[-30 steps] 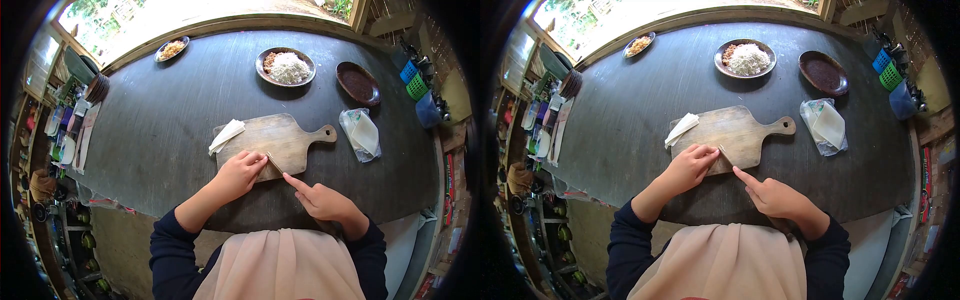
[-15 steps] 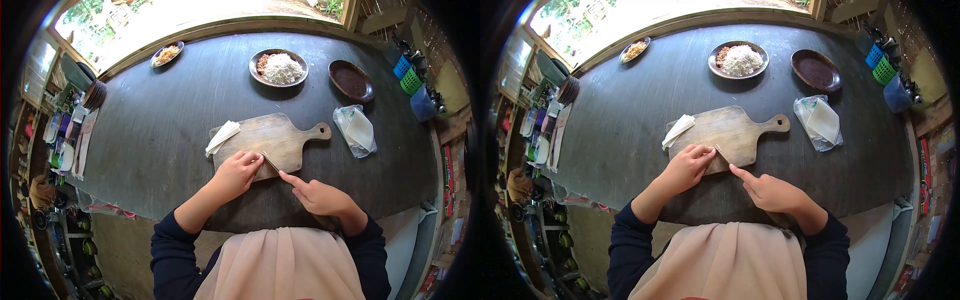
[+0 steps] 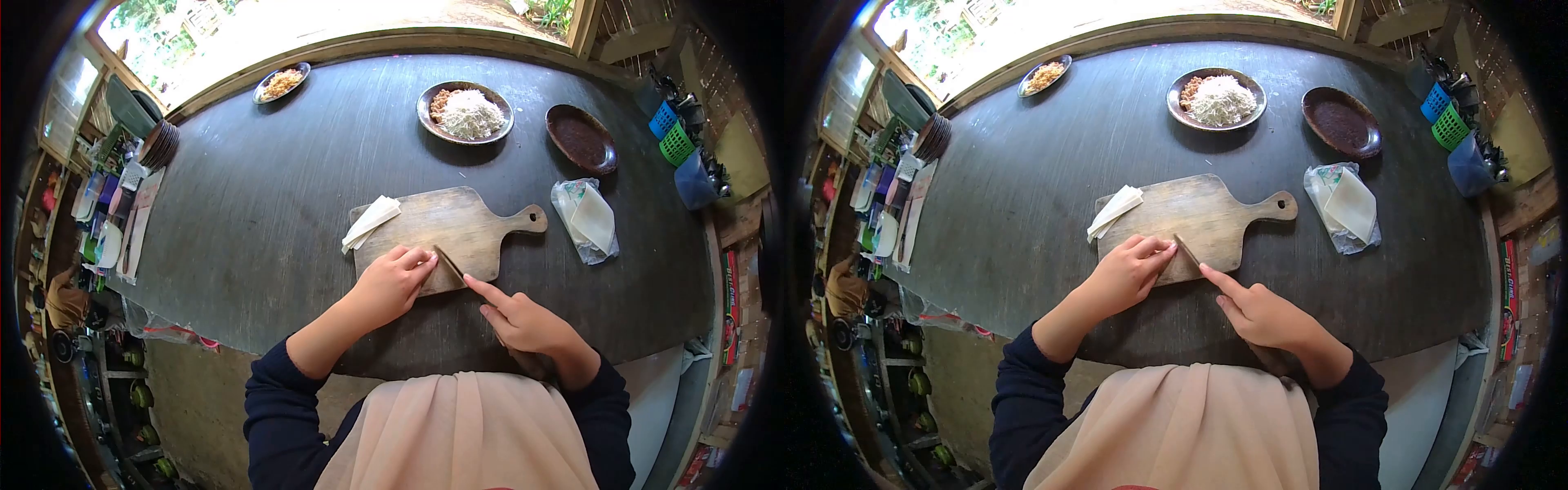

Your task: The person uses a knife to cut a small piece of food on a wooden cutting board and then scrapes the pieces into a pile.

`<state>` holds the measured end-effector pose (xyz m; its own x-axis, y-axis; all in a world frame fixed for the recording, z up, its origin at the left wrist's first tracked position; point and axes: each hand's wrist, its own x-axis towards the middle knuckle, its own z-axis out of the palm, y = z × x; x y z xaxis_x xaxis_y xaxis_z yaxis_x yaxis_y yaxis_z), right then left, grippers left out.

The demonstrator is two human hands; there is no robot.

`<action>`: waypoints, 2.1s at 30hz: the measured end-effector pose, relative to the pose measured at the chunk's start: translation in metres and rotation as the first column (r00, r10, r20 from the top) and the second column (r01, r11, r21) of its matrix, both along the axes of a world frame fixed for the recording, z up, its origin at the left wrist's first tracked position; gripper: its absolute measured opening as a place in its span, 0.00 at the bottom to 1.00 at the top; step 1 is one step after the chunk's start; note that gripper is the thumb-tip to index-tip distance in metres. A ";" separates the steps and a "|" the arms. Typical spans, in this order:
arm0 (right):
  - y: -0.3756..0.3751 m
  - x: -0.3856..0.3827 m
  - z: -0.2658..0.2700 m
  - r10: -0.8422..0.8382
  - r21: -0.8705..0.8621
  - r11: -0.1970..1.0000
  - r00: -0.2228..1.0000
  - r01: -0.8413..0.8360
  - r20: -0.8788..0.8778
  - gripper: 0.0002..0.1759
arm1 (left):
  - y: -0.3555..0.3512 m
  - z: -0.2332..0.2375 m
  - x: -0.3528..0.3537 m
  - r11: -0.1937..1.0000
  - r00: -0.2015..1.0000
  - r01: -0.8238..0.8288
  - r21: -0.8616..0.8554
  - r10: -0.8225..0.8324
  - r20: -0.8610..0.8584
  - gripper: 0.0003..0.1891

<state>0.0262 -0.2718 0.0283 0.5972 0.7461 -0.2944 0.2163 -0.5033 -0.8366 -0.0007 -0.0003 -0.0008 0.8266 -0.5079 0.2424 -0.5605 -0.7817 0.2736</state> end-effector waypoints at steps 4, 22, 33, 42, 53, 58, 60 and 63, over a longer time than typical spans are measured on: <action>0.001 0.000 0.004 -0.030 0.020 0.999 0.998 0.030 0.050 0.31 | 0.001 -0.001 0.000 1.000 1.000 0.006 -0.020 -0.006 0.011 0.22; -0.005 0.000 0.007 0.055 -0.018 0.998 0.997 -0.055 0.051 0.31 | 0.001 -0.002 0.000 1.000 1.000 0.007 -0.022 -0.008 -0.015 0.23; -0.001 0.004 0.003 0.067 -0.037 0.997 0.998 -0.066 0.022 0.31 | 0.000 0.000 -0.001 1.000 0.999 0.011 -0.018 -0.011 -0.034 0.24; -0.007 -0.001 0.006 0.082 -0.033 0.996 0.995 -0.081 0.053 0.31 | -0.001 0.000 -0.001 1.000 1.000 -0.006 -0.011 0.005 -0.030 0.24; -0.006 0.002 -0.001 0.031 0.043 0.999 1.000 -0.031 0.000 0.30 | 0.001 0.000 0.000 0.999 0.999 0.011 -0.049 -0.013 -0.034 0.24; -0.006 0.002 -0.002 0.024 0.038 0.999 0.999 -0.025 0.036 0.30 | 0.001 0.003 -0.001 0.999 0.998 0.003 -0.037 -0.005 -0.060 0.23; -0.007 0.002 -0.001 0.037 0.036 0.999 0.999 -0.038 0.036 0.30 | 0.000 0.002 0.000 0.999 0.997 -0.005 -0.037 0.003 -0.076 0.22; -0.009 -0.001 -0.002 0.050 0.051 0.997 0.998 -0.052 0.045 0.30 | 0.000 0.000 0.001 0.999 0.998 0.000 -0.045 -0.003 -0.057 0.21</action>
